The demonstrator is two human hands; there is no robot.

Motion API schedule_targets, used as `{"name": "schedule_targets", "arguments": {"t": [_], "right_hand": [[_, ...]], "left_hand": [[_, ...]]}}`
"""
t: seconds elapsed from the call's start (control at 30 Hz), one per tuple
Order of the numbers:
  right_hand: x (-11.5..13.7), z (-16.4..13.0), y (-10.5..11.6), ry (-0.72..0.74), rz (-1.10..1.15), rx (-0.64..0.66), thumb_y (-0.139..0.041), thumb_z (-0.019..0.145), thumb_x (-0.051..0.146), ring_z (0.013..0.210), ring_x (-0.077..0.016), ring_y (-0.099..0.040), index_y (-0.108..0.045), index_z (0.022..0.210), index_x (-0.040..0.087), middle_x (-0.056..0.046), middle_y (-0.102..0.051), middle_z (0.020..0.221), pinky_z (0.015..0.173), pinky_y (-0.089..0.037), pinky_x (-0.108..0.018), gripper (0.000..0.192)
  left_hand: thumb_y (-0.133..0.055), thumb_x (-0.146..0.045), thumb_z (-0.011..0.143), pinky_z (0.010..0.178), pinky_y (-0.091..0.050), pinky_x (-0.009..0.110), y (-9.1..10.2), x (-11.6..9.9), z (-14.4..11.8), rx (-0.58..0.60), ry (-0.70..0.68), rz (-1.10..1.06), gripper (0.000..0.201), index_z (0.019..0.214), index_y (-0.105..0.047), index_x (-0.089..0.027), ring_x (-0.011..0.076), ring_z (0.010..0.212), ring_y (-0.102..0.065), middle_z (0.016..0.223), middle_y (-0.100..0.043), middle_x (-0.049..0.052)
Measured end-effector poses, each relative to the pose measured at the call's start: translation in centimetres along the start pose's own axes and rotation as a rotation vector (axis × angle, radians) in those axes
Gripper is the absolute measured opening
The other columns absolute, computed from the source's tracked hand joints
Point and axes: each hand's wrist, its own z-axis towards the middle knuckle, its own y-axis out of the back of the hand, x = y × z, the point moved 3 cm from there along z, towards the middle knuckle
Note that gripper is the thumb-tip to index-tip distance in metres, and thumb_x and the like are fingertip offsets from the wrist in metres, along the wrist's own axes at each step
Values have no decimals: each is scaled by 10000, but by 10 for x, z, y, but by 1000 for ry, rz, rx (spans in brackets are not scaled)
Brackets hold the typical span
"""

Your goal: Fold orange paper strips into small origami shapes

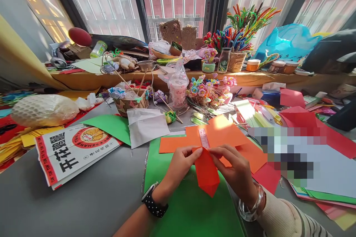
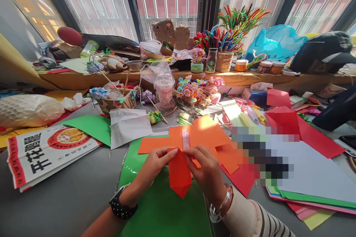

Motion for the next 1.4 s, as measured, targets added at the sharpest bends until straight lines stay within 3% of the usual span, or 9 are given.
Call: {"name": "schedule_targets", "arguments": {"t": [0.4,0.63,1.1,1.23,1.33,1.4], "right_hand": [[0,-8,1,352,-285,84,-434,788,84,744,-172,-536,-560,990,180,-82,-609,808,623,-456,-297,256],[0,-12,0,539,-440,114,-429,792,75,725,-189,-522,-548,1023,124,-102,-596,783,608,-440,-321,264],[3,-11,-1,540,-432,158,-448,789,86,736,-190,-524,-536,1060,116,-99,-610,823,629,-429,-324,285],[4,-7,-1,404,-343,135,-490,775,117,709,-174,-514,-569,997,178,-71,-602,805,610,-425,-303,243],[2,0,4,117,-189,74,-516,768,210,694,-169,-516,-593,887,178,-59,-587,753,612,-427,-293,145],[-2,4,5,-106,-95,99,-489,781,276,658,-164,-524,-601,769,172,-47,-579,692,596,-427,-283,153]], "left_hand": [[-512,-447,685,583,-388,230,0,4,0,14,58,-76,356,573,-544,-111,109,570,-455,560,-487,-3],[-492,-485,682,569,-375,228,0,5,0,8,61,-73,397,549,-512,-111,100,553,-418,546,-440,-10],[-526,-396,695,554,-352,204,2,4,-1,-34,7,62,310,654,-611,-101,119,619,-459,642,-553,26],[-503,-384,714,540,-351,201,2,2,-1,-43,-47,136,308,647,-613,-103,121,613,-467,633,-566,27],[-496,-383,717,536,-353,200,2,2,-2,-54,-81,189,302,659,-617,-112,121,606,-474,634,-576,24],[-499,-385,713,528,-349,196,2,2,-2,-53,-86,224,299,657,-618,-117,118,594,-472,624,-573,18]]}}
